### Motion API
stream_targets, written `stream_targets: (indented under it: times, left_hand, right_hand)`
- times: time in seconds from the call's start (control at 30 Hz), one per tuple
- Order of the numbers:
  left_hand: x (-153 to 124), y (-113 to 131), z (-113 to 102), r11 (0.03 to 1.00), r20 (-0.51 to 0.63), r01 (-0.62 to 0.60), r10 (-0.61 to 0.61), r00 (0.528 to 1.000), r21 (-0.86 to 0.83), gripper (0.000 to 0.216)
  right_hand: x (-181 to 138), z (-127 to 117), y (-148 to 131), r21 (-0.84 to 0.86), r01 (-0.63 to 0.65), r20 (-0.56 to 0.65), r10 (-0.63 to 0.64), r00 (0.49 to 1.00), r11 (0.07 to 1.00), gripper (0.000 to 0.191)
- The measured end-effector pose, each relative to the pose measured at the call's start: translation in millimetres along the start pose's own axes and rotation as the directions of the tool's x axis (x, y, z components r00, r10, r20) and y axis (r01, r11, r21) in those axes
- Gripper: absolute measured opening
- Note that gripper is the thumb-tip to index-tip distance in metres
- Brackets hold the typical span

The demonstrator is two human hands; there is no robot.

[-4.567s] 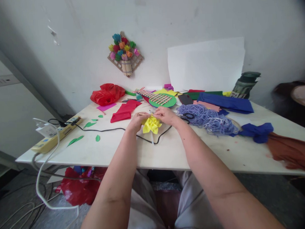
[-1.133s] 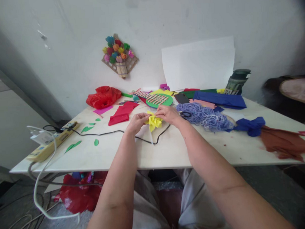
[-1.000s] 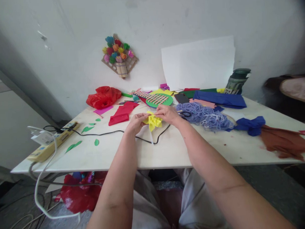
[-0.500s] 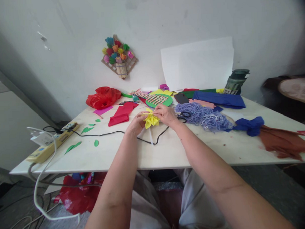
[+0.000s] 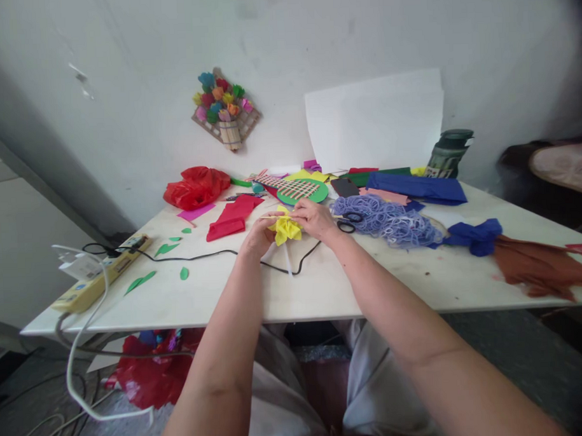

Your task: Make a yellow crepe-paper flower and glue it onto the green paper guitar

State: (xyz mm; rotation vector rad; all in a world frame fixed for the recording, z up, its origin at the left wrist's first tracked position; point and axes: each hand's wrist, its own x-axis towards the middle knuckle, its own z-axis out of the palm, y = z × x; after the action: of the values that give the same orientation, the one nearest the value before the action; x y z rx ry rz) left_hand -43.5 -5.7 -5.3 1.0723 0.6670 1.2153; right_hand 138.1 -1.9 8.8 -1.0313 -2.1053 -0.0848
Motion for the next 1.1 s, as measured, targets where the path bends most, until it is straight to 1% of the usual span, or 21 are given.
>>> stream_targets:
  times: [0.2, 0.43, 0.77, 0.9, 1.0, 1.1]
  left_hand:
    - [-1.7, 2.7, 3.5, 0.997, -0.047, 0.053, -0.056, 0.997, -0.06, 0.031]
    - [1.8, 0.1, 1.9, 0.999, -0.064, 0.035, -0.037, 0.997, -0.029, 0.026]
    - [0.3, 1.4, 0.4, 0.999, -0.02, -0.011, 0.012, 1.0, 0.039, 0.029]
    - [1.7, -0.5, -3.1, 0.998, 0.023, -0.042, 0.041, 0.999, 0.042, 0.034]
    - [2.7, -1.4, -5.9, 0.998, 0.043, -0.048, 0.046, 0.998, 0.047, 0.037]
    - [2.8, -1.4, -7.1, 0.997, 0.037, -0.041, 0.038, 0.999, 0.072, 0.038]
  right_hand:
    - [0.4, -1.3, -2.8, -0.012, -0.03, 0.025, 0.03, 0.999, 0.999, 0.021]
    - [0.0, -3.2, -5.4, -0.011, -0.038, 0.031, 0.039, 0.999, 0.999, 0.02]
    - [0.7, -5.8, -5.0, -0.022, -0.025, 0.024, 0.026, 0.999, 0.999, 0.02]
    - [0.2, -6.2, -4.6, -0.048, -0.027, 0.014, 0.027, 1.0, 0.998, 0.02]
    - [-0.2, -5.9, -3.9, -0.059, -0.027, 0.014, 0.028, 0.999, 0.998, 0.021]
    - [-0.7, -6.1, -3.5, -0.071, -0.029, 0.018, 0.03, 0.999, 0.997, 0.021]
